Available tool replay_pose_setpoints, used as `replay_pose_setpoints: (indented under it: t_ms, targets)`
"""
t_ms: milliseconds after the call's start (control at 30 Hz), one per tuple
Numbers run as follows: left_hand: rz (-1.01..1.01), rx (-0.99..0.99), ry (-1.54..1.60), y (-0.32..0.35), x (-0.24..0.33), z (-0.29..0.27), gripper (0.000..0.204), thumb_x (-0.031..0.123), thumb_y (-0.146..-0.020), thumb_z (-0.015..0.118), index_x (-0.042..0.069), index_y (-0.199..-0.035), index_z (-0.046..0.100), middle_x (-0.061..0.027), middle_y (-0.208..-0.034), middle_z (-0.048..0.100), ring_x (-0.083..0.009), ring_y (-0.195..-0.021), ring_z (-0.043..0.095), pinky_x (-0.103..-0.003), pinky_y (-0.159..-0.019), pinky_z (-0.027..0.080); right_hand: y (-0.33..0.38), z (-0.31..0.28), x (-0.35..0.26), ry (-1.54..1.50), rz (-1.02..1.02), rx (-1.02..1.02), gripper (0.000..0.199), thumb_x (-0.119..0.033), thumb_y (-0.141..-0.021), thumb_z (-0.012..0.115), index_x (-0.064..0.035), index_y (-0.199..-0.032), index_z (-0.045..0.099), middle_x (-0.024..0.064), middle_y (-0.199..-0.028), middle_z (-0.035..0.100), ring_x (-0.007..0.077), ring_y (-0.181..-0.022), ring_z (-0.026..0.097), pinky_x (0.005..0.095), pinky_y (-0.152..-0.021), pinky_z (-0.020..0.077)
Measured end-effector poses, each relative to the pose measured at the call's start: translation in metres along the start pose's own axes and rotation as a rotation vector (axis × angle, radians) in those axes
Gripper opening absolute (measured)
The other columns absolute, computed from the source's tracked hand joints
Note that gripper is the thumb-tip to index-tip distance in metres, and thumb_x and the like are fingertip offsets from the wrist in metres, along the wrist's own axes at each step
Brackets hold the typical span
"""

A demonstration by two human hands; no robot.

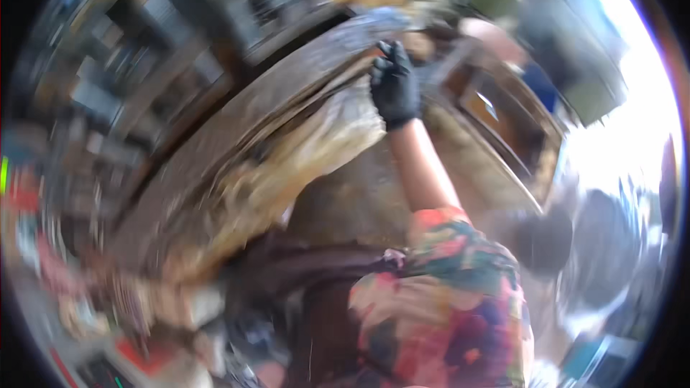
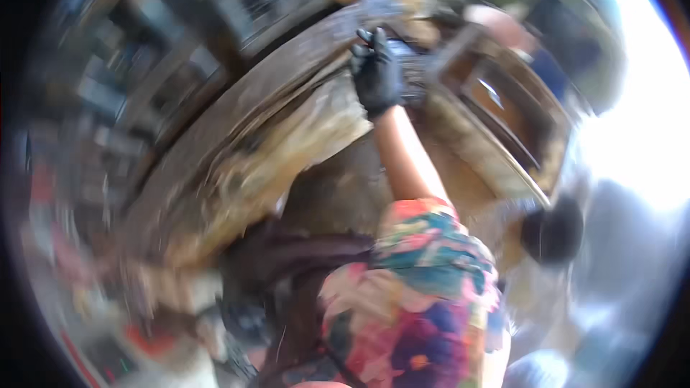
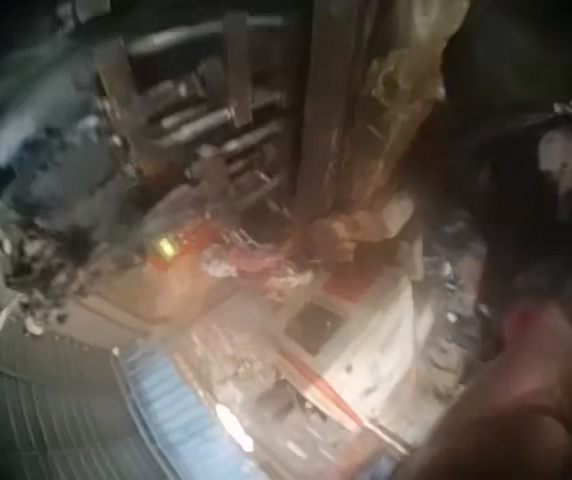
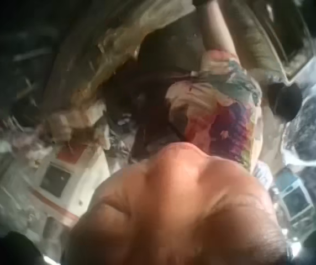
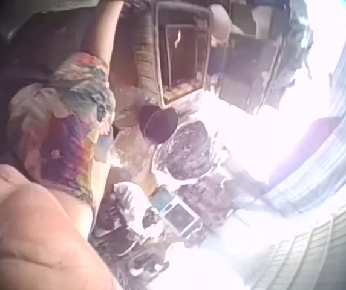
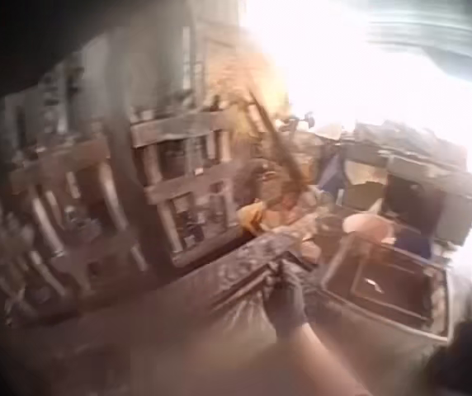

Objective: Operating a metal press machine to punch and form small metal components from raw material.

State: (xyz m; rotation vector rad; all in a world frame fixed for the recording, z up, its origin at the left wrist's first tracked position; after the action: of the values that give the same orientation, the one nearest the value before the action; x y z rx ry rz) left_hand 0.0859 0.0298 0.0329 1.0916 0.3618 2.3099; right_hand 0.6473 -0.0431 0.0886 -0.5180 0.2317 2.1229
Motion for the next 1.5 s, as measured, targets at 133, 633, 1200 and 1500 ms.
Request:
replay_pose_setpoints:
  t_ms: [133,633,1200,1500]
  targets:
    - [-0.067,-0.156,0.058,-0.033,-0.016,0.042,0.024,0.02,-0.092,0.053,0.008,-0.112,0.049,-0.007,-0.097,0.056,-0.0207,-0.092,0.057,-0.039,-0.085,0.048,0.094,0.047,0.077,0.815,0.247,-0.153,0.037,-0.036,-0.097,0.049,-0.0022,-0.101,0.063,0.0037,-0.082,0.063,0.0096,-0.071,0.058,0.0238,-0.065,0.0465]
    - [0.078,-0.203,0.172,0.032,-0.007,0.032,0.048,0.008,-0.093,0.051,0.004,-0.138,0.037,-0.0126,-0.124,0.056,-0.0258,-0.106,0.06,-0.042,-0.092,0.052,0.253,0.124,0.245,1.035,0.832,-0.975,0.032,-0.031,-0.096,0.053,-0.002,-0.093,0.066,0.0039,-0.077,0.066,0.011,-0.065,0.058,0.0256,-0.061,0.0471]
    - [0.269,-0.223,0.347,0.029,-0.003,0.0,0.037,0.009,-0.096,0.048,0.007,-0.133,0.043,-0.0142,-0.122,0.057,-0.0266,-0.099,0.063,-0.037,-0.081,0.055,0.295,0.126,0.26,1.373,0.183,-1.539,0.033,-0.033,-0.085,0.063,-0.0072,-0.106,0.065,0.0143,-0.089,0.068,0.0327,-0.08,0.066,0.0358,-0.069,0.0511]
    - [0.277,-0.01,0.329,0.028,0.0,-0.039,0.019,0.016,-0.097,0.05,0.005,-0.11,0.058,-0.0056,-0.087,0.063,-0.0192,-0.075,0.061,-0.033,-0.067,0.053,0.288,0.157,0.309,1.109,0.726,-1.017,0.027,-0.031,-0.096,0.054,-0.0061,-0.09,0.065,0.0008,-0.062,0.059,0.007,-0.049,0.053,0.0212,-0.044,0.0401]
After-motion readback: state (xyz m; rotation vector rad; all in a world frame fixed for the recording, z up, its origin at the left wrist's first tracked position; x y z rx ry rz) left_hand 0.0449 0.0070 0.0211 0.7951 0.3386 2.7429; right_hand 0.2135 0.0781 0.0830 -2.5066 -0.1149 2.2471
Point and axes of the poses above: each hand's wrist, its own y-axis away from the middle knuckle, its own z-axis out of the palm, x = y × z, the point moved 1 cm from there along -y, towards the middle knuckle
